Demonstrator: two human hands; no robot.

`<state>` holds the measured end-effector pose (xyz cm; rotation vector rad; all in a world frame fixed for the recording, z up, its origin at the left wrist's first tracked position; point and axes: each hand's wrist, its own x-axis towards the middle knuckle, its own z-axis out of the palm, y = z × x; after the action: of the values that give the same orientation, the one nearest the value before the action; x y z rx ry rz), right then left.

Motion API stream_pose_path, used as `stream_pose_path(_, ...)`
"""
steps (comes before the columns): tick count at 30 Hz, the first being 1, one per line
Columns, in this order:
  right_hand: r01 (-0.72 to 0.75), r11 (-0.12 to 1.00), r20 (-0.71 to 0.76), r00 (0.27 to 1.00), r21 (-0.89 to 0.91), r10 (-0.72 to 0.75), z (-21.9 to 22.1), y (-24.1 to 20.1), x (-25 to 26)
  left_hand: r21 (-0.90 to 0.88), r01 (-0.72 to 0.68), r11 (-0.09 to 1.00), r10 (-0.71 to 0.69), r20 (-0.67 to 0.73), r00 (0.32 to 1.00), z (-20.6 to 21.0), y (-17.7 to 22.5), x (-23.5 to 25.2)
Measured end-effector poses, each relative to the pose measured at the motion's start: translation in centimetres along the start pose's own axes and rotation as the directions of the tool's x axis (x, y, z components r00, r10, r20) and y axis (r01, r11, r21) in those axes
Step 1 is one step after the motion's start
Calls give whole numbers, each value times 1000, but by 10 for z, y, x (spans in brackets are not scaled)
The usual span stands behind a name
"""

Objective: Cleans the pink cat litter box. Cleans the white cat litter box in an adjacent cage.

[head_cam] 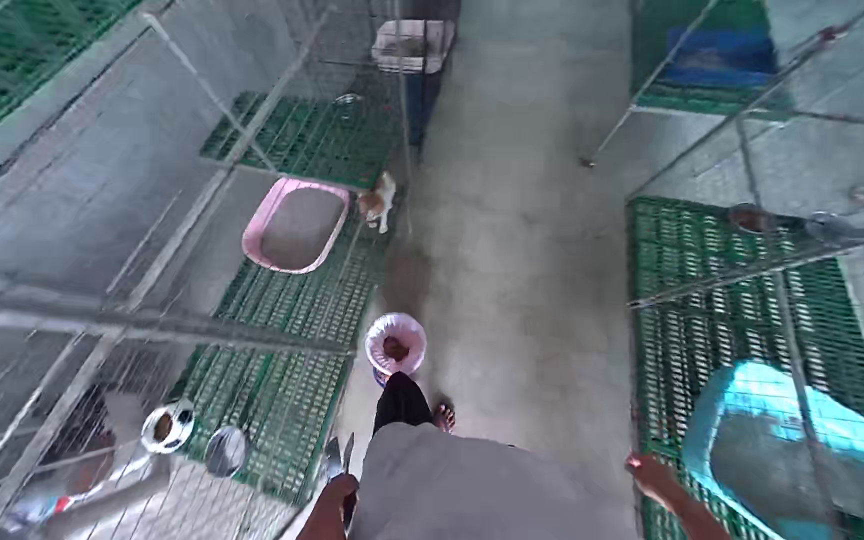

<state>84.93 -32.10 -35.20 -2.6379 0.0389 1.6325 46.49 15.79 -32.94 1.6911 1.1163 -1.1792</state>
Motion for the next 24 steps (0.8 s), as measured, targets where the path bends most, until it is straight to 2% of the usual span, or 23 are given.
stream_pose_path(2, -2, 999, -19, 1000, 49, 3, -7, -13, 15, -8, -32, 999, 32, -10, 999, -26, 33, 24)
stream_pose_path(4, 50, 995, -40, 998, 83, -47, -36, -47, 33, -63, -71, 995, 71, 0, 997, -58, 72, 48)
stream_pose_path(6, 102, 987, -75, 993, 122, -93, -84, -98, 49, -100, -66, 993, 66, 3, 998, -85, 112, 84)
stream_pose_path(9, 165, 966, -173, 976, 199, -131, -172, -182, 72, -152, 36, 988, -32, 30, 999, -133, 187, 139)
stream_pose_path(13, 248, 943, -254, 949, 223, -189, -283, -268, 102, -52, -74, 996, 77, 58, 995, -229, 302, 147)
stream_pose_path(15, 223, 942, -245, 956, 249, -161, -329, -294, 108, 22, -89, 996, 87, 59, 994, -273, 352, 170)
stream_pose_path(17, 199, 941, -238, 962, 272, -135, -369, -310, 125, 24, -83, 996, 82, 44, 996, -319, 408, 196)
stream_pose_path(20, 260, 928, -306, 936, 265, -175, -402, -319, 148, 36, -63, 997, 60, 57, 997, -391, 490, 226)
stream_pose_path(21, 299, 916, -385, 904, 267, -183, -409, -322, 161, 14, -68, 998, 67, 54, 996, -415, 519, 233)
stream_pose_path(24, 232, 918, -289, 947, 321, -138, -470, -365, 177, -254, -61, 965, 83, 76, 994, -476, 595, 239)
